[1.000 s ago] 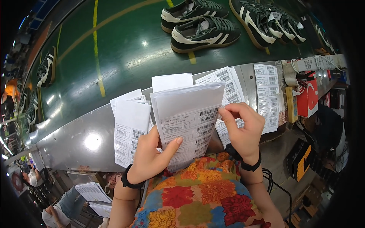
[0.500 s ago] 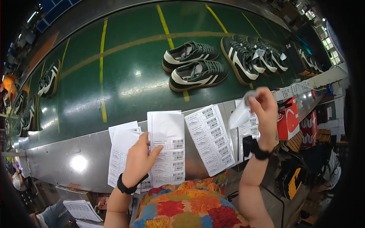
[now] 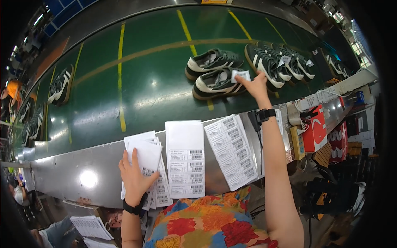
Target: Checking shoe internal labels and sorting them along a conveyor belt.
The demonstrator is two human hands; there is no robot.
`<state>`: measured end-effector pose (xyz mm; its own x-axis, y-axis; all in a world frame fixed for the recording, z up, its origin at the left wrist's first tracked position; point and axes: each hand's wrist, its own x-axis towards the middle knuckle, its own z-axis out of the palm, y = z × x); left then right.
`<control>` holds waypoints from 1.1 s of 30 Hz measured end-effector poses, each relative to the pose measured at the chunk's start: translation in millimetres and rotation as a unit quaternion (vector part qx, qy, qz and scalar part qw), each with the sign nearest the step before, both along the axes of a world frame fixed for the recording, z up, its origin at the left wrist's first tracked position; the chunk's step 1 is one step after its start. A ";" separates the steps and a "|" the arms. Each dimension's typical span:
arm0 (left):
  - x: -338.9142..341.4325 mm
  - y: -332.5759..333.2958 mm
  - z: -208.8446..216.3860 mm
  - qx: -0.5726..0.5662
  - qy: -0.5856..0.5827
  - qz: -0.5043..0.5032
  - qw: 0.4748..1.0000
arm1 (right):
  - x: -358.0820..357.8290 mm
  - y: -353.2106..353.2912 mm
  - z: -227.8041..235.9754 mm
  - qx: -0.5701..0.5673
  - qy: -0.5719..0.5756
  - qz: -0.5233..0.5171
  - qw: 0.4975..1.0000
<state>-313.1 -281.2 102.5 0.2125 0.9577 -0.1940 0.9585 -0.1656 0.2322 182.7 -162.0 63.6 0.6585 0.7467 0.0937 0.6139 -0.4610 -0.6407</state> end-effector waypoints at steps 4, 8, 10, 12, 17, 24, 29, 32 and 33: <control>7.2 12.8 -1.7 0.074 -0.020 0.043 0.996 | -25.6 -31.3 26.9 0.072 -0.032 0.024 0.997; 9.5 24.3 1.0 0.080 0.005 0.078 0.994 | -92.9 -70.0 38.6 0.085 0.056 0.138 0.985; 13.7 38.3 17.5 -0.002 0.013 0.072 0.997 | -123.0 -81.6 35.0 0.076 0.069 0.177 0.979; -6.7 60.9 20.2 -0.001 -0.022 0.079 0.997 | -151.5 -85.4 32.5 0.050 0.053 0.291 0.954; -90.1 173.2 13.1 0.106 -0.074 0.075 0.989 | -196.4 -83.8 28.7 -0.099 0.040 0.353 0.930; -243.9 355.0 -14.8 0.176 0.145 0.233 0.945 | -212.7 -70.7 36.9 -0.183 0.017 0.349 0.919; -263.4 438.4 19.5 0.107 0.211 0.338 0.911 | -216.5 -66.8 38.4 -0.203 0.005 0.320 0.925; -276.5 468.0 23.3 0.062 0.254 0.325 0.909 | -222.2 -62.9 40.4 -0.217 0.015 0.306 0.927; -279.4 474.4 19.0 0.044 0.270 0.326 0.905 | -222.7 -61.4 39.1 -0.224 0.024 0.301 0.927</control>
